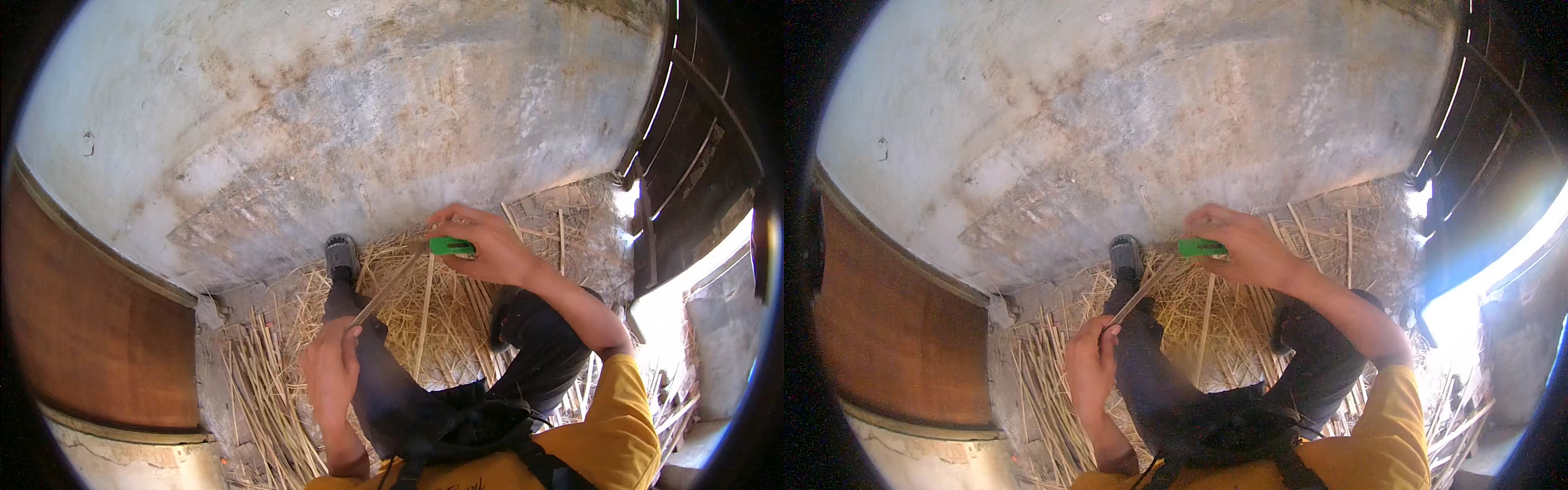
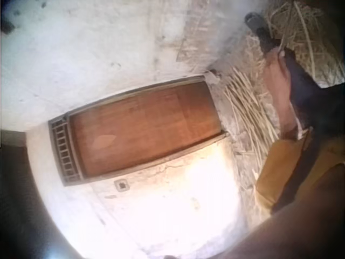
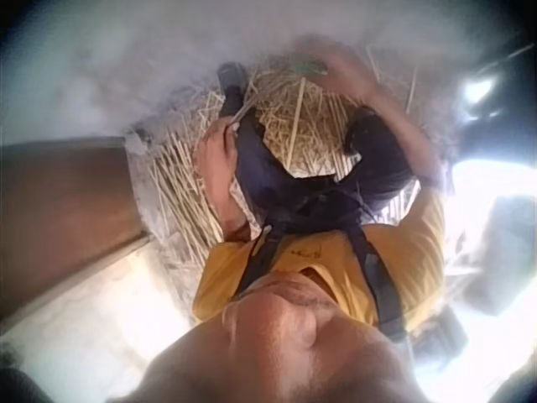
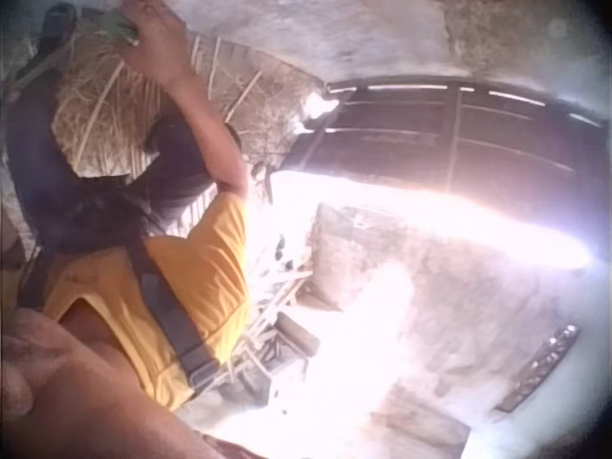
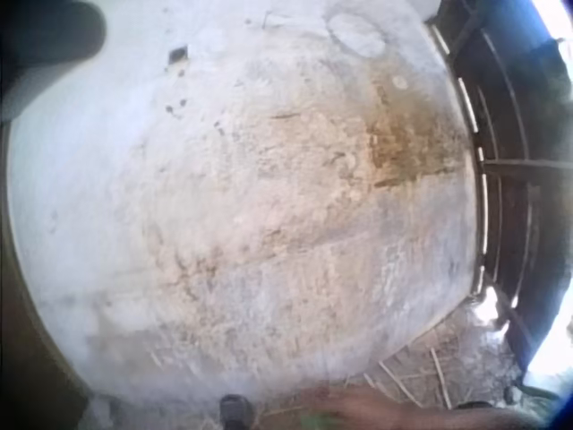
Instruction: The person shaves a thin bamboo strip using a utility knife while sitting on a straw-covered floor.
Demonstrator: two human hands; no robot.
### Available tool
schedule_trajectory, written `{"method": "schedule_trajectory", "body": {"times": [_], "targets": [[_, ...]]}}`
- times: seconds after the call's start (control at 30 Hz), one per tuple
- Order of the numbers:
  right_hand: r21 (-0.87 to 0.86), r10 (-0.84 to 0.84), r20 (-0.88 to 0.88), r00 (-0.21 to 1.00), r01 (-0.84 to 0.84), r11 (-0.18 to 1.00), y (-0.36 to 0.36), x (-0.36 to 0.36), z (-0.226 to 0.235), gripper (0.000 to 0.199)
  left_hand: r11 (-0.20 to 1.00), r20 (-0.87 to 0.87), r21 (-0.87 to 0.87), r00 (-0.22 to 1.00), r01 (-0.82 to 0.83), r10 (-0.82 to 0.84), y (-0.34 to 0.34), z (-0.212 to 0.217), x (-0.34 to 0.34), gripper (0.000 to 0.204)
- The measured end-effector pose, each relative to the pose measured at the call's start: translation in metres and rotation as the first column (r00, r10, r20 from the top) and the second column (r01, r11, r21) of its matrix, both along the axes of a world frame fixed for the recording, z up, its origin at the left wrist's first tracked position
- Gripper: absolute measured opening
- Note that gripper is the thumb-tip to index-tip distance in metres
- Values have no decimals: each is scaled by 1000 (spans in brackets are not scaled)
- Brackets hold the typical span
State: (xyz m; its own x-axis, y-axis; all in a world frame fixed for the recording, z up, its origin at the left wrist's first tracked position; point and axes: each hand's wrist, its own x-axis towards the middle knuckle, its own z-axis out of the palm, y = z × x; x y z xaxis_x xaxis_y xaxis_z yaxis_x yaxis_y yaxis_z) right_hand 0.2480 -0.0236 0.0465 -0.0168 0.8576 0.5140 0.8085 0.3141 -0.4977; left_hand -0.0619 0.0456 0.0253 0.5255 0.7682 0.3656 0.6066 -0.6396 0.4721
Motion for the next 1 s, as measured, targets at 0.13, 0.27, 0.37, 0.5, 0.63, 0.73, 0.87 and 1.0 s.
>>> {"method": "schedule_trajectory", "body": {"times": [0.13, 0.27, 0.37, 0.5, 0.63, 0.73, 0.87, 1.0], "targets": [[151, -217, -80, 973, 227, 962, -5, -19, 6, 36, 971, 216, -233, 976, 45, 6, -4, -8, 7, 14], [87, 42, -78, 996, -36, 996, -8, -19, -4, 38, 864, 444, -480, 892, 154, 88, -16, -16, 17, 20], [45, 90, 74, 993, -93, 995, -8, -33, -12, 36, 820, 495, -523, 866, 234, 69, -27, -11, 23, 22], [197, 64, 164, 984, -97, 976, -9, -44, -16, 34, 811, 523, -521, 850, 268, 55, -35, -11, 28, 26], [220, 23, 196, 980, -67, 973, -10, -47, -18, 34, 841, 527, -480, 848, 249, 49, -39, -12, 30, 27], [212, 27, 236, 971, -79, 974, -13, -49, -14, 34, 859, 538, -455, 841, 234, 56, -42, -14, 34, 26], [190, 35, 240, 970, -83, 978, -15, -51, -15, 31, 834, 588, -477, 806, 279, 66, -45, -11, 38, 27], [198, 31, 221, 975, -76, 977, -14, -52, -15, 30, 803, 587, -521, 804, 289, 92, -46, -9, 39, 29]]}}
